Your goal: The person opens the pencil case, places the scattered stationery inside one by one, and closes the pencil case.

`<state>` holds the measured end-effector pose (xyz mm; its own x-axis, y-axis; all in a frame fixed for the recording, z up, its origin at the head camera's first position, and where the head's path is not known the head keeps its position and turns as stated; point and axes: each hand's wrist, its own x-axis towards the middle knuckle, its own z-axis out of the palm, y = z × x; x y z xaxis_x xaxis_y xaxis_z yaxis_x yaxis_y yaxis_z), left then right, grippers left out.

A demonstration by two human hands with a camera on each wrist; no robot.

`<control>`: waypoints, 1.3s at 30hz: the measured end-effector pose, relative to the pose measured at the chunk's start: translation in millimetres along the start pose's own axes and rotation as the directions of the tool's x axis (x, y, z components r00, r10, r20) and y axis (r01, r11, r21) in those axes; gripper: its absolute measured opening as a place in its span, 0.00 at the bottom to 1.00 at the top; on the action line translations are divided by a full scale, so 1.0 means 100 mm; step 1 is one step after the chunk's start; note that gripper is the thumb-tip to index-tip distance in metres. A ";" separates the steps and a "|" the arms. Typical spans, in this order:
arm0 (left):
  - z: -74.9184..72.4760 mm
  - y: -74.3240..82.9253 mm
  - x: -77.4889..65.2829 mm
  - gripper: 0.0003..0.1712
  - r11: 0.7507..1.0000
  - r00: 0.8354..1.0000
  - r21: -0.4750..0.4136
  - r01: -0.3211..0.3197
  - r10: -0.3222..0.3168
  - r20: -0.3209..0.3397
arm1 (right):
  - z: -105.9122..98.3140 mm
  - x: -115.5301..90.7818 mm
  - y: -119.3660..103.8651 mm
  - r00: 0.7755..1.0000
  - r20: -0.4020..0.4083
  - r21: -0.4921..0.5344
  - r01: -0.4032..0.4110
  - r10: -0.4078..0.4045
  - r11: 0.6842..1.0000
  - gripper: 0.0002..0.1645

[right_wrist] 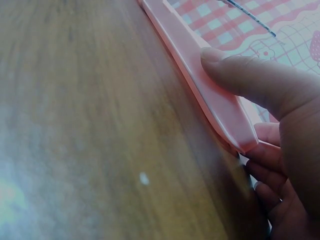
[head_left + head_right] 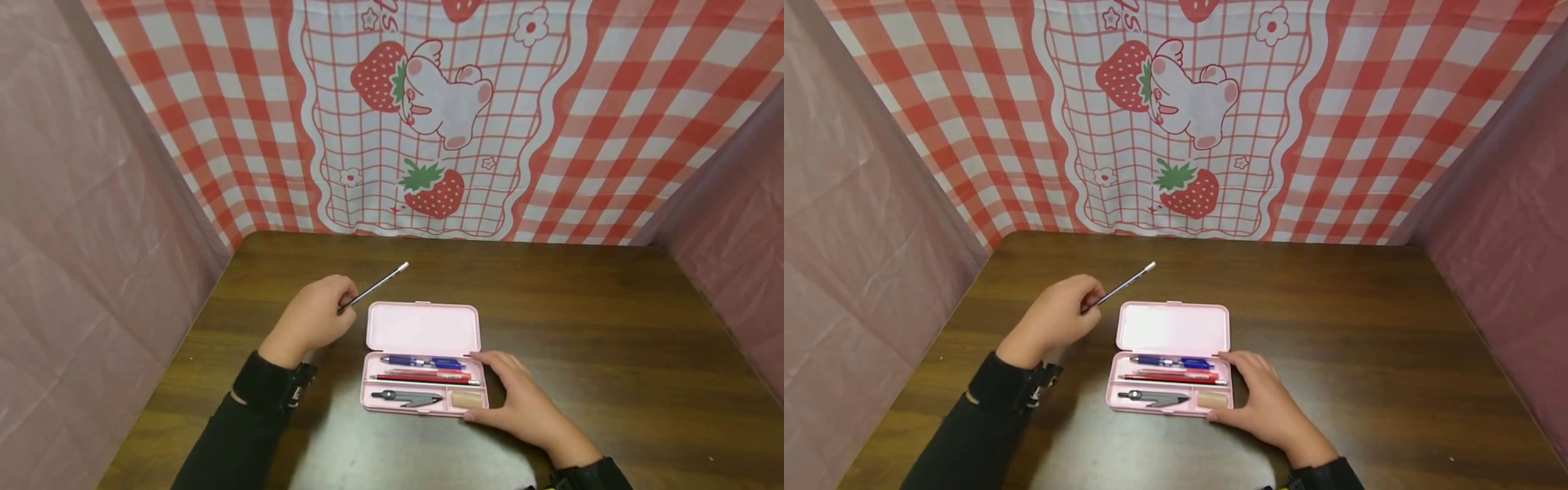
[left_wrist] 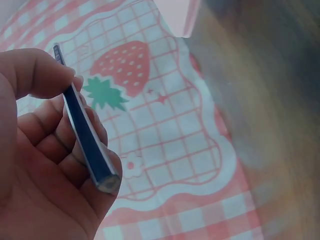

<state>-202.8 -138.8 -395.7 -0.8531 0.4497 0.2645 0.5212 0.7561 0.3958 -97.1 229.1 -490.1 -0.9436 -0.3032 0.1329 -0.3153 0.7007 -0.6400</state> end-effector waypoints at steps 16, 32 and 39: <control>-0.10 0.28 -0.34 0.08 1.000 0.997 -0.014 0.021 -0.022 -0.075 | 0.00 -0.03 -0.01 0.999 -0.026 -0.008 0.032 -0.032 0.999 0.57; 0.10 0.55 -0.31 0.09 0.988 0.991 0.080 -0.133 0.134 -0.009 | 0.02 -0.01 0.04 0.997 -0.039 -0.011 0.068 -0.068 0.998 0.56; 0.28 0.65 -0.23 0.08 0.957 0.977 0.204 -0.206 0.212 -0.008 | 0.01 -0.01 0.02 0.997 -0.040 -0.008 0.068 -0.068 0.998 0.57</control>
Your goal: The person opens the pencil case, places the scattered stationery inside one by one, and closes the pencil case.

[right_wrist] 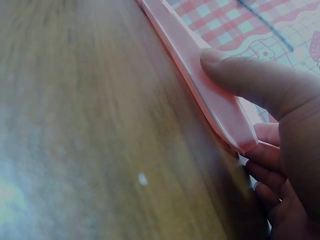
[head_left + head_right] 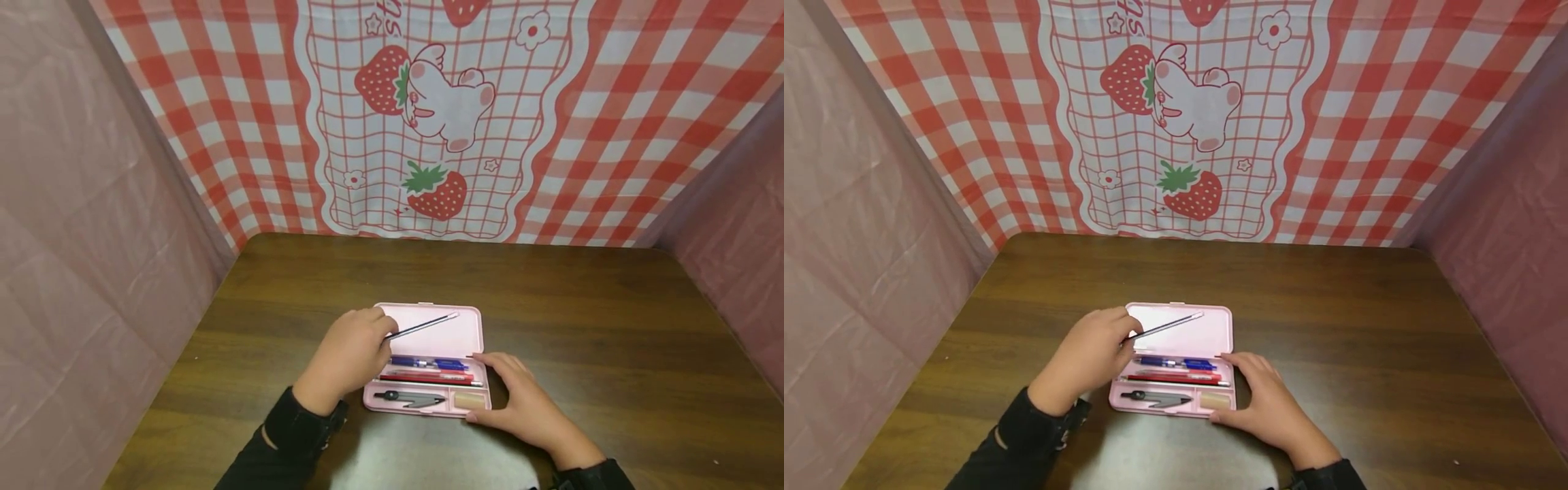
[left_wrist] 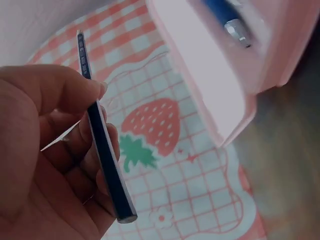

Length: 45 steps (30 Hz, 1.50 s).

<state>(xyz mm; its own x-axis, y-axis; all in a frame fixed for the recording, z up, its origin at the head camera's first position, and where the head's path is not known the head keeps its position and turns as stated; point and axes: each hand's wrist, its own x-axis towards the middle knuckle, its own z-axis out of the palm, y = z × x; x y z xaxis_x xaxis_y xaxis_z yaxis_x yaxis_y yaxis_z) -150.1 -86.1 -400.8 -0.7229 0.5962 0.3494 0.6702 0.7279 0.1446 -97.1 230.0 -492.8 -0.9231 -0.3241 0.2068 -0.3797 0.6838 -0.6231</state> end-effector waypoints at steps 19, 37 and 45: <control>0.35 0.18 0.05 0.05 0.990 0.977 0.112 -0.080 0.056 0.206 | -0.03 0.00 -0.03 0.999 0.021 0.002 -0.034 0.034 0.999 0.57; 0.49 0.25 0.03 0.05 1.000 0.935 -0.022 0.005 0.003 0.354 | -0.02 -0.01 -0.04 0.997 0.038 0.007 -0.071 0.071 0.997 0.58; 0.48 0.26 0.03 0.05 0.997 0.924 -0.034 0.075 -0.057 0.379 | -0.02 -0.01 -0.05 0.997 0.036 0.007 -0.069 0.069 0.998 0.58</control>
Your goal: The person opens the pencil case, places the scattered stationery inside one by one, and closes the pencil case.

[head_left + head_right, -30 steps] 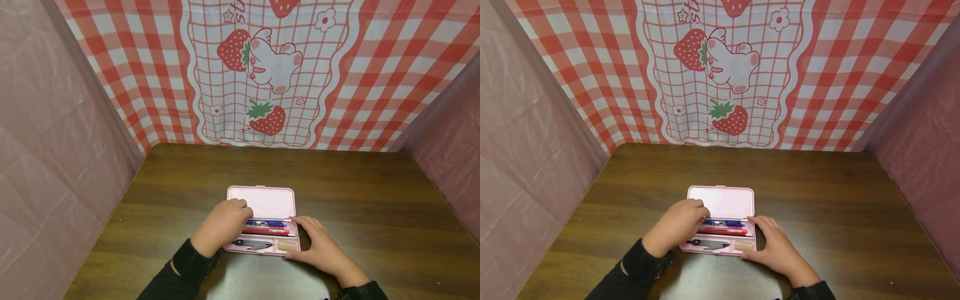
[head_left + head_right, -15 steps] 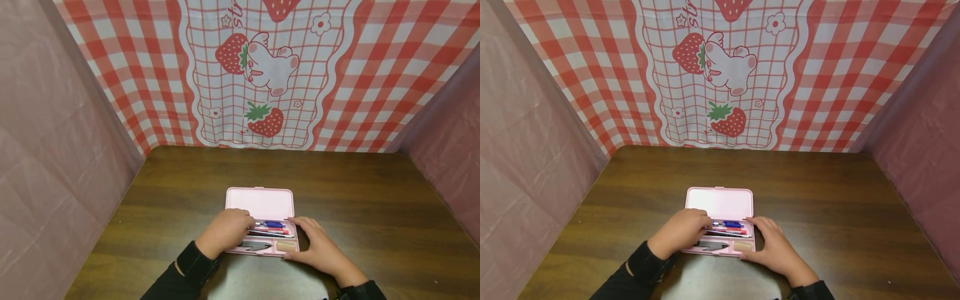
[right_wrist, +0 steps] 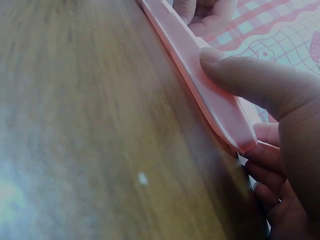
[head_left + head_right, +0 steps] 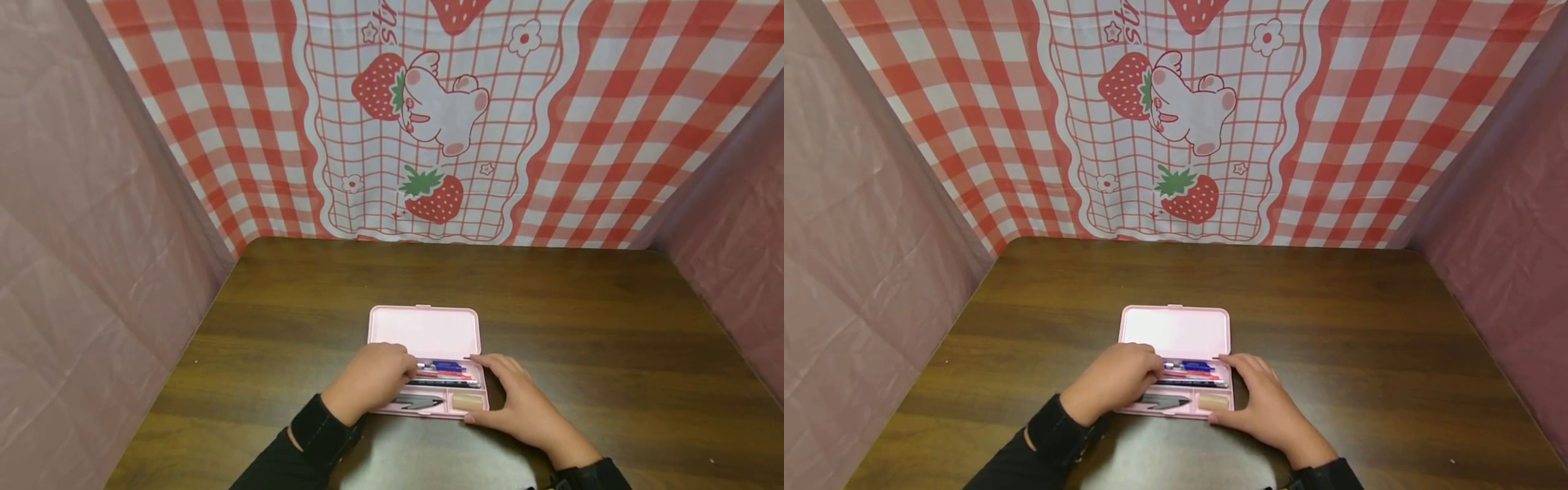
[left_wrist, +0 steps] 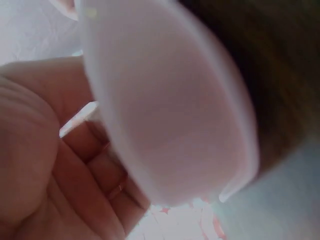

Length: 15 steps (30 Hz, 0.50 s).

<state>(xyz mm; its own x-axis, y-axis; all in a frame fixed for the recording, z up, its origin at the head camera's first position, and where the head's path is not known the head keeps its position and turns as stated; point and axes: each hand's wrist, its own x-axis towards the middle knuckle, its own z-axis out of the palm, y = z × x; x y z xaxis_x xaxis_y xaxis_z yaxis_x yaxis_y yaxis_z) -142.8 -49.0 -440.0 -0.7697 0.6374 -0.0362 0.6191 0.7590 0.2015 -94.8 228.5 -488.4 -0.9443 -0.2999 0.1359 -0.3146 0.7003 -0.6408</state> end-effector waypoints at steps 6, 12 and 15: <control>-0.01 0.00 -0.01 0.10 0.996 0.996 0.000 0.089 -0.089 -0.028 | 0.00 0.00 0.00 1.000 -0.003 -0.004 0.010 -0.010 1.000 0.57; -0.04 -0.05 -0.02 0.11 0.996 0.997 -0.053 0.072 -0.073 -0.016 | -0.01 0.00 0.00 1.000 -0.011 -0.001 0.016 -0.016 1.000 0.57; -0.07 -0.12 -0.04 0.11 0.993 0.991 -0.068 0.095 -0.101 -0.090 | 0.00 0.00 0.00 1.000 -0.012 -0.002 0.015 -0.015 1.000 0.57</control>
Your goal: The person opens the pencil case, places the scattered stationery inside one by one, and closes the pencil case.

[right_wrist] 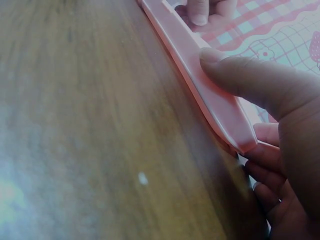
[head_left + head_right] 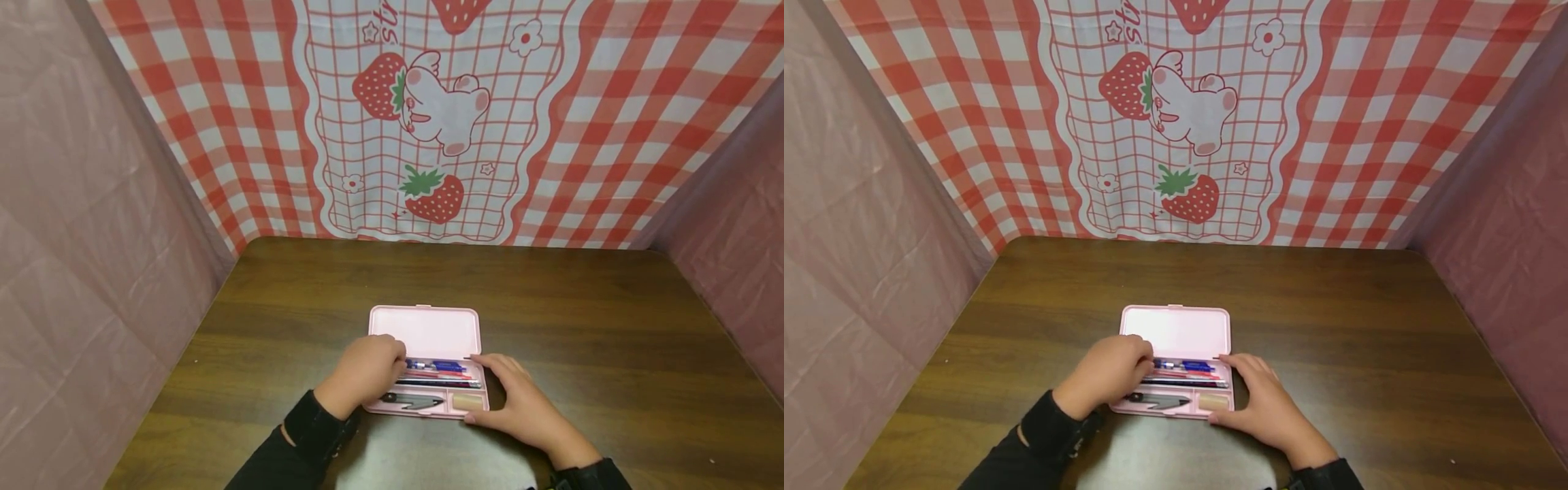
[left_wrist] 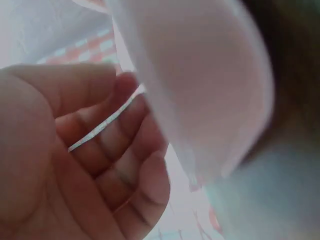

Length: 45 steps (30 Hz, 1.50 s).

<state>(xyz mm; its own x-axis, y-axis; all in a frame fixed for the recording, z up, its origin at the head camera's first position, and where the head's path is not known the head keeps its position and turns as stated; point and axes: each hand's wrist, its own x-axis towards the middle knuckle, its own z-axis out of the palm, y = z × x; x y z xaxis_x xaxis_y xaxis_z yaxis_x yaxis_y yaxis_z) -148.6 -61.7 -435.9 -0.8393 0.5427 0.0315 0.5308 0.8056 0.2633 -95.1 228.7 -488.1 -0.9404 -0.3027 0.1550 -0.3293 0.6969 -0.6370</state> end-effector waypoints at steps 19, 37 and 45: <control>-0.07 -0.66 0.07 0.09 0.790 0.857 -0.503 0.351 -0.487 -0.169 | 0.01 0.00 0.02 1.000 0.001 -0.005 0.011 -0.011 1.000 0.59; 0.00 -0.64 0.12 0.16 0.628 0.899 -0.685 0.370 -0.428 0.093 | -0.15 -0.06 0.12 0.999 0.038 -0.050 0.018 -0.017 0.999 0.54; -0.01 -0.64 0.15 0.14 0.468 0.880 -0.809 0.356 -0.460 0.121 | -0.11 -0.04 0.13 0.999 0.021 -0.059 0.042 -0.040 0.997 0.56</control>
<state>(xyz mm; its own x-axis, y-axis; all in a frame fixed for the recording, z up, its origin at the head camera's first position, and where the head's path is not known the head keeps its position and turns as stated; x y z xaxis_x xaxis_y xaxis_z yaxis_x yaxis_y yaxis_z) -195.1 -105.2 -451.8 -0.9683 0.1356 -0.2097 -0.1452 0.3776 0.9145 -96.3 246.4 -489.1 -0.9244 -0.3440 0.1650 -0.3726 0.7208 -0.5846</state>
